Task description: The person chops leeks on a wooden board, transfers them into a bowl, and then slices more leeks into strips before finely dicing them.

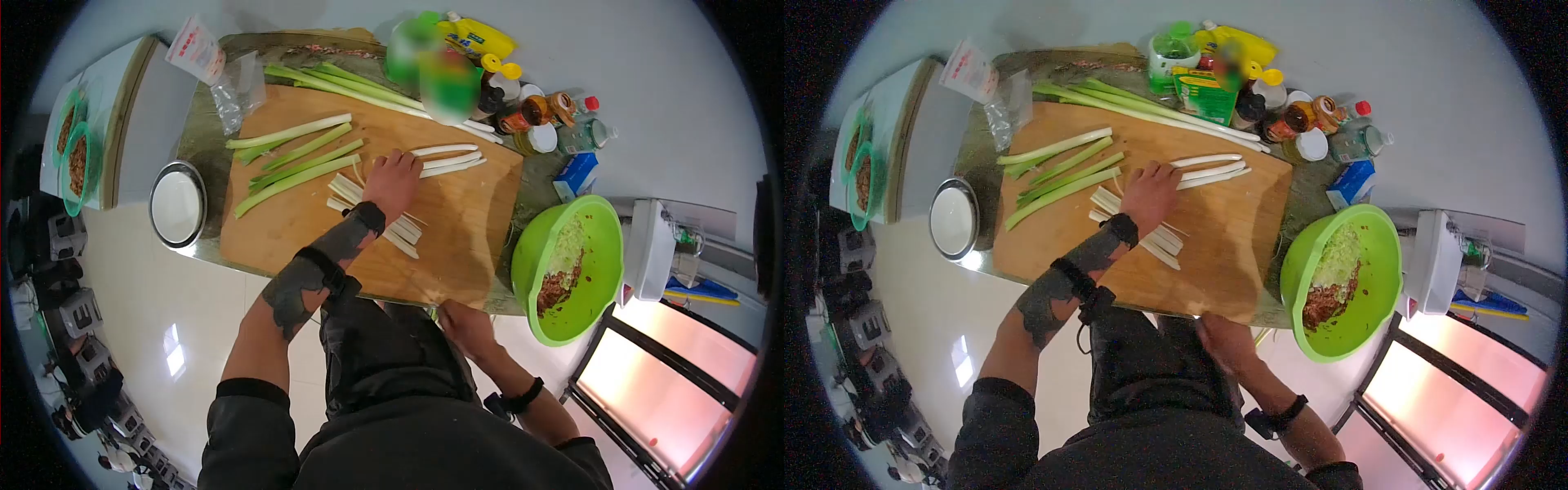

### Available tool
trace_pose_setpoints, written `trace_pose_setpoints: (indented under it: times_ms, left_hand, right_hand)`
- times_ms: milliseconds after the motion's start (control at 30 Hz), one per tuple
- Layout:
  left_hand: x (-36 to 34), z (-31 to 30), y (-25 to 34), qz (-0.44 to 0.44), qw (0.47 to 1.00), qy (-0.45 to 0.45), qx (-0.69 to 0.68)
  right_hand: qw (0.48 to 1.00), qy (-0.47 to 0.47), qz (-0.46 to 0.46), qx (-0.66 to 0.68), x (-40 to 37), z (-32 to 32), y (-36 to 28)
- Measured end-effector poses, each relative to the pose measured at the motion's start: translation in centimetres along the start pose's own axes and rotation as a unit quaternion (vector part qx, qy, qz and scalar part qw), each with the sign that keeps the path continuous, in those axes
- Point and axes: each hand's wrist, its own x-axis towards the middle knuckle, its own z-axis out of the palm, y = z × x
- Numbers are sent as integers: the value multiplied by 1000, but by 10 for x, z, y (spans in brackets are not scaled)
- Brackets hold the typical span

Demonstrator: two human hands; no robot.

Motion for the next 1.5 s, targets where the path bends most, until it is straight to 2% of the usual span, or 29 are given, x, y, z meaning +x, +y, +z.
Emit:
trace_pose_setpoints:
  times_ms: [33, 67, 200, 267, 400, 433, 500, 600, 700, 800, 867, 1000, 1100, 1133, 1200, 1300, 1367, 1500]
  left_hand:
    - [6, 4, 3, 3, 1000, -12, 10]
    - [11, 7, 4, 6, 999, -25, 22]
    - [15, 5, 6, -1, 992, -93, 83]
    - [13, 7, 2, -21, 994, -79, 77]
    - [2, -11, -16, -31, 996, -57, 55]
    - [-4, -28, -24, -46, 999, -12, 22]
    - [-28, -64, -39, -74, 993, 77, -44]
    - [-96, -90, -50, -81, 988, 120, -47]
    - [-169, -54, -57, -8, 990, 117, -73]
    - [-190, -21, -58, 15, 996, 71, -56]
    - [-192, -2, -63, -5, 996, 64, -58]
    - [-198, -17, -64, -2, 998, 66, -13]
    - [-213, -37, -68, -17, 999, -37, 3]
    - [-216, -45, -65, -30, 999, -34, -4]
    - [-219, -59, -57, -54, 998, -27, -20]
    - [-224, -31, -48, -123, 987, 90, -60]
    - [-217, -22, -42, -153, 981, 103, -66]
    - [-201, -7, -36, -195, 969, 146, -39]
  right_hand:
    - [999, -44, -5, 23, 4, 4, -4]
    - [998, 7, -13, -66, 13, 19, -9]
    - [998, -5, -17, -66, 40, 27, -17]
    - [996, 11, -46, -74, 51, 34, -11]
    - [998, -7, -29, -54, 67, 28, -10]
    - [999, 2, -26, -44, 67, 25, -11]
    - [1000, 5, -5, -30, 68, 21, -6]
    - [1000, 14, 17, -16, 76, 12, 9]
    - [999, 51, -3, -18, 85, 2, 10]
    - [997, 47, 7, -61, 86, 4, 13]
    - [997, 28, 11, -74, 87, 1, 10]
    - [992, 39, -8, -117, 89, -3, 5]
    - [991, 49, -19, -123, 89, -4, 2]
    - [991, 54, -17, -123, 89, -3, 1]
    - [990, 50, -8, -132, 88, -6, -5]
    - [988, 46, -16, -144, 88, -11, -24]
    - [988, 69, -46, -129, 93, -10, -41]
    - [987, 53, -77, -131, 123, -16, -94]
